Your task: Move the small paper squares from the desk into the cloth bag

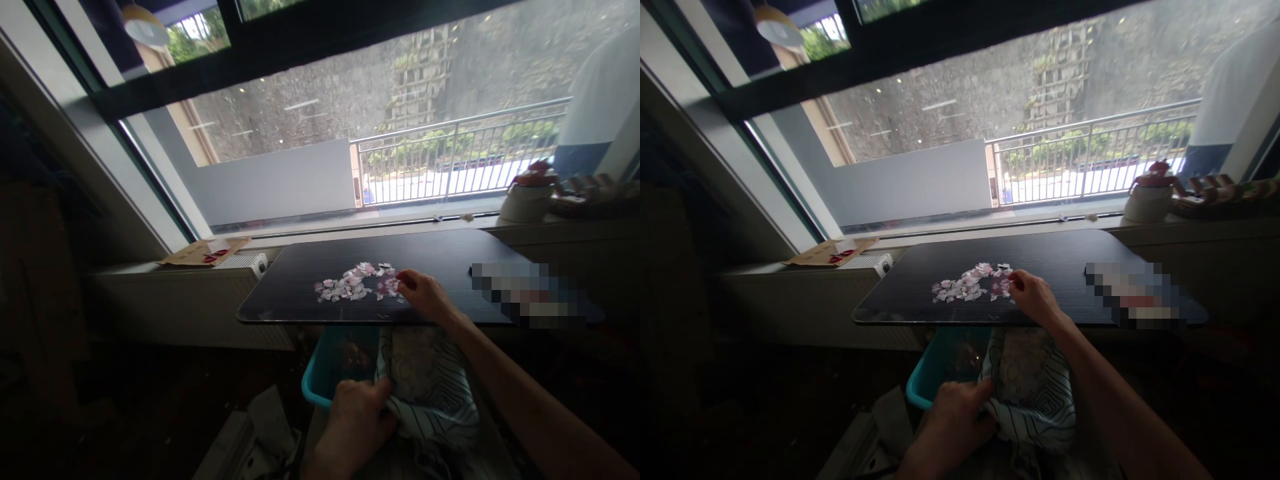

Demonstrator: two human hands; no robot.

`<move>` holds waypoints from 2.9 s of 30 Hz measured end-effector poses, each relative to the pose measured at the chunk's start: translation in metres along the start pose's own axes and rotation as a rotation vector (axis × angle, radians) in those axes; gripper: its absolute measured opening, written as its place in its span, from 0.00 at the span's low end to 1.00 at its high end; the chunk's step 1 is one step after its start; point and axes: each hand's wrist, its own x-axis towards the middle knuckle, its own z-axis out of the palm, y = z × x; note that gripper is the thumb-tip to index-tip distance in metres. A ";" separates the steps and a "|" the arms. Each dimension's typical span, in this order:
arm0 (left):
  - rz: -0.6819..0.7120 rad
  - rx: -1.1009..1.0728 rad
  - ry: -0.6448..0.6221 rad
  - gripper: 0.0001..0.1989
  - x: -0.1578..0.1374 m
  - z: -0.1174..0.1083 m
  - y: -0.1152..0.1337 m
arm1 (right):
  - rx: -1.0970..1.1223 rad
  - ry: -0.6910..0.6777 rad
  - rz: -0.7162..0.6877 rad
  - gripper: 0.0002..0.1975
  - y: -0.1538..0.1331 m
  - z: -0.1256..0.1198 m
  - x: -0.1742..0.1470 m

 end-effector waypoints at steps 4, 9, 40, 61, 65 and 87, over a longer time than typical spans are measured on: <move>0.005 -0.006 -0.001 0.09 0.000 0.001 0.000 | -0.027 -0.013 -0.017 0.15 -0.006 0.003 0.007; 0.002 0.000 0.010 0.09 -0.001 0.004 -0.001 | -0.060 -0.081 -0.059 0.13 -0.023 0.006 0.013; 0.242 0.067 0.056 0.09 0.021 -0.017 0.028 | -0.025 -0.129 -0.013 0.13 -0.013 -0.028 -0.040; 0.222 0.085 0.014 0.09 0.023 -0.018 0.027 | -0.123 -0.023 0.001 0.11 0.005 -0.034 -0.034; 0.236 0.082 0.023 0.09 0.022 -0.020 0.028 | -0.062 -0.099 -0.031 0.10 -0.004 -0.037 -0.040; 0.241 0.081 0.017 0.09 0.023 -0.021 0.028 | 0.026 -0.109 0.010 0.09 0.000 -0.043 -0.059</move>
